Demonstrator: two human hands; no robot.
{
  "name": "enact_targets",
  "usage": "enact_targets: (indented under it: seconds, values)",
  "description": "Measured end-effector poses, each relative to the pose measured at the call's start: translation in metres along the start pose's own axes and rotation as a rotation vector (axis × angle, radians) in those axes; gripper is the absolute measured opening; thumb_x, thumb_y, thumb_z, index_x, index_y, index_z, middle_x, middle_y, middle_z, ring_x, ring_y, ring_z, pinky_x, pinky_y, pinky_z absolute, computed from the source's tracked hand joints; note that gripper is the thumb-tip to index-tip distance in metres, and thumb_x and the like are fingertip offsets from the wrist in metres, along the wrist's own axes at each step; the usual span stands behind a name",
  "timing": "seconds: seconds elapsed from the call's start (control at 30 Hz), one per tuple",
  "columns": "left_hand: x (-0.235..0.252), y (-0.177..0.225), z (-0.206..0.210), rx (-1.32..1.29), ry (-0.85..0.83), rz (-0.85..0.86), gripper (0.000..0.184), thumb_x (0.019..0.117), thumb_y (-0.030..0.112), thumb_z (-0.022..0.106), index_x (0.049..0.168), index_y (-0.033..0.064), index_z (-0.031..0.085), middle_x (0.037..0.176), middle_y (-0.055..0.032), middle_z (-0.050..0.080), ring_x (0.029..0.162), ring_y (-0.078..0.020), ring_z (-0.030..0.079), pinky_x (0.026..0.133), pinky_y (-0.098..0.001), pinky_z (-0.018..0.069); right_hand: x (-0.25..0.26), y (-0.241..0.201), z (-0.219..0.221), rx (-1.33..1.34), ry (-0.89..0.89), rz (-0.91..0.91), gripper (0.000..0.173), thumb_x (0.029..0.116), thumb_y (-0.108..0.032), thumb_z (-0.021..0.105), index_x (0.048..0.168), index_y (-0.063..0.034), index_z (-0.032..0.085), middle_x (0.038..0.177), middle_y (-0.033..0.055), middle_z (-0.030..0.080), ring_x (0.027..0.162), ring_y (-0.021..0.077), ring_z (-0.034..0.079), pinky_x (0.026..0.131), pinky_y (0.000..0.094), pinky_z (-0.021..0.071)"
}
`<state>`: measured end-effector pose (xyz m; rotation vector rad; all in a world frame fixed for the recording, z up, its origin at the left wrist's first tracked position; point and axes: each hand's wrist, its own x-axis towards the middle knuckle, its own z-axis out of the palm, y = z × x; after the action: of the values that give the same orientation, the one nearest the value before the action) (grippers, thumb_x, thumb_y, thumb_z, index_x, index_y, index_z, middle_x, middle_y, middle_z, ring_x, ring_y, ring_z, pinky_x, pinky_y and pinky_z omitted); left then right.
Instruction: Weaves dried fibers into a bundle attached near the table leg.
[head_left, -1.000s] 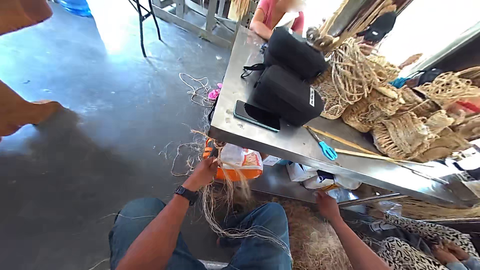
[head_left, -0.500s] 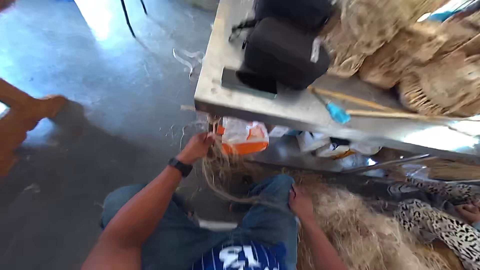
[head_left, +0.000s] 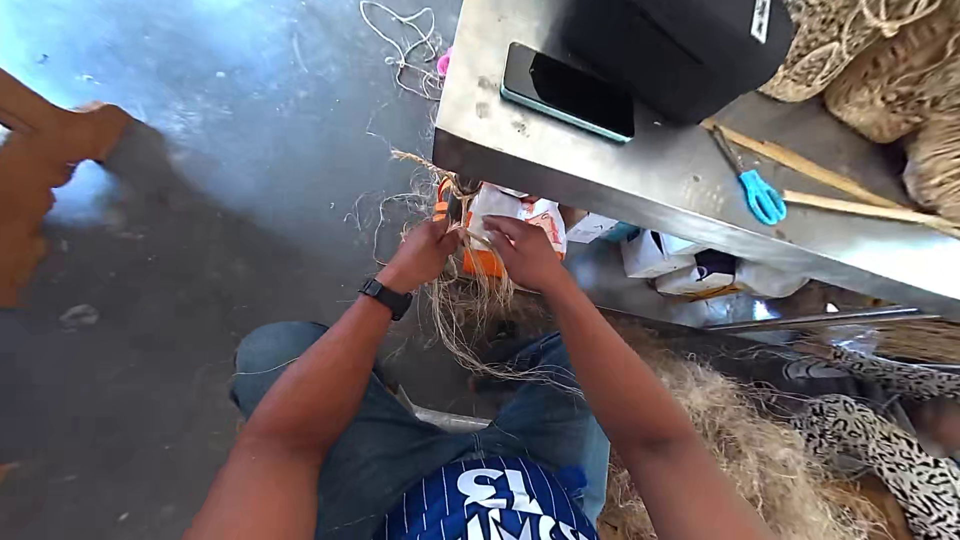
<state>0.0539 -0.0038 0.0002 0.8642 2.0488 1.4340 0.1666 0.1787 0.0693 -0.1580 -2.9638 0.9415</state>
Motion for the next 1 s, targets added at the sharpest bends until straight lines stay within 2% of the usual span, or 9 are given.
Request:
enact_targets:
  seconds: [0.1,0.17,0.37,0.43,0.5,0.6,0.8,0.9,1.0]
  values:
    - [-0.001,0.002,0.000,-0.042,-0.009,-0.009,0.029,0.1093,0.027,0.048,0.106,0.0035,0.064,0.080,-0.0078,0.059,0.072,-0.0190,0.057,0.070,-0.0426,0.0497,0.029,-0.008,0.003,0.229,-0.195,0.105,0.032,0.1069,-0.019,0.054,0.133,-0.0039,0.064,0.106,0.0109,0.074,0.090,0.0165,0.072,0.086,0.0371,0.0597]
    - [0.000,0.001,-0.001,-0.048,-0.022,-0.009,0.029,0.1095,0.027,0.048,0.104,0.0037,0.064,0.080,-0.0077,0.058,0.072,-0.0194,0.056,0.069,-0.0429,0.0492,0.031,-0.005,-0.003,0.267,-0.256,0.143,0.027,0.1062,-0.016,0.055,0.127,-0.0047,0.067,0.101,0.0098,0.072,0.082,0.0155,0.068,0.078,0.0356,0.0584]
    - [0.001,0.003,0.002,-0.056,-0.040,-0.017,0.031,0.1100,0.029,0.047,0.102,0.0054,0.065,0.075,-0.0066,0.056,0.067,-0.0189,0.055,0.063,-0.0422,0.0481,0.009,0.050,-0.029,0.048,0.186,0.197,0.023,0.1015,-0.019,0.063,0.118,-0.0054,0.072,0.109,0.0090,0.074,0.100,0.0166,0.071,0.094,0.0393,0.0580]
    - [0.003,0.004,0.005,-0.053,-0.044,-0.020,0.030,0.1100,0.029,0.047,0.102,0.0057,0.064,0.076,-0.0068,0.056,0.068,-0.0203,0.055,0.065,-0.0445,0.0480,-0.009,0.042,-0.027,-0.110,0.398,0.159,0.033,0.1001,-0.026,0.065,0.125,-0.0055,0.071,0.126,0.0124,0.071,0.122,0.0233,0.064,0.110,0.0449,0.0492]
    - [0.003,0.007,0.006,-0.078,-0.047,-0.029,0.029,0.1100,0.028,0.047,0.100,0.0054,0.062,0.076,-0.0071,0.054,0.066,-0.0203,0.053,0.062,-0.0431,0.0465,-0.036,0.013,-0.014,-0.192,0.535,0.045,0.035,0.1029,-0.025,0.060,0.128,-0.0030,0.068,0.129,0.0159,0.068,0.126,0.0283,0.061,0.111,0.0477,0.0466]
    - [0.000,0.009,0.007,-0.103,-0.062,-0.044,0.030,0.1104,0.029,0.046,0.103,0.0048,0.063,0.079,-0.0076,0.056,0.069,-0.0201,0.054,0.065,-0.0427,0.0473,-0.074,-0.037,0.030,0.102,0.433,0.006,0.029,0.1072,-0.015,0.051,0.125,0.0014,0.065,0.113,0.0122,0.072,0.101,0.0178,0.070,0.090,0.0375,0.0604]
    - [0.000,0.011,0.008,-0.107,-0.049,-0.058,0.029,0.1100,0.026,0.045,0.101,0.0051,0.062,0.078,-0.0062,0.056,0.069,-0.0185,0.055,0.067,-0.0417,0.0485,-0.064,-0.062,0.082,0.426,0.145,0.328,0.041,0.1109,-0.023,0.041,0.146,-0.0055,0.054,0.138,0.0119,0.064,0.118,0.0214,0.066,0.101,0.0453,0.0541]
    - [0.000,0.009,0.008,-0.104,-0.038,-0.080,0.029,0.1094,0.027,0.046,0.099,0.0051,0.062,0.079,-0.0078,0.059,0.071,-0.0198,0.058,0.069,-0.0439,0.0505,-0.050,-0.062,0.096,0.611,0.163,0.400,0.039,0.1103,-0.025,0.043,0.142,-0.0063,0.056,0.122,0.0127,0.068,0.099,0.0206,0.068,0.085,0.0417,0.0570]
    - [0.001,0.008,0.005,-0.102,-0.050,-0.096,0.029,0.1091,0.027,0.046,0.100,0.0050,0.061,0.079,-0.0080,0.059,0.071,-0.0196,0.059,0.067,-0.0434,0.0511,-0.033,-0.056,0.104,0.795,0.194,0.406,0.034,0.1088,-0.017,0.046,0.137,0.0000,0.054,0.113,0.0143,0.069,0.096,0.0192,0.069,0.086,0.0387,0.0596]
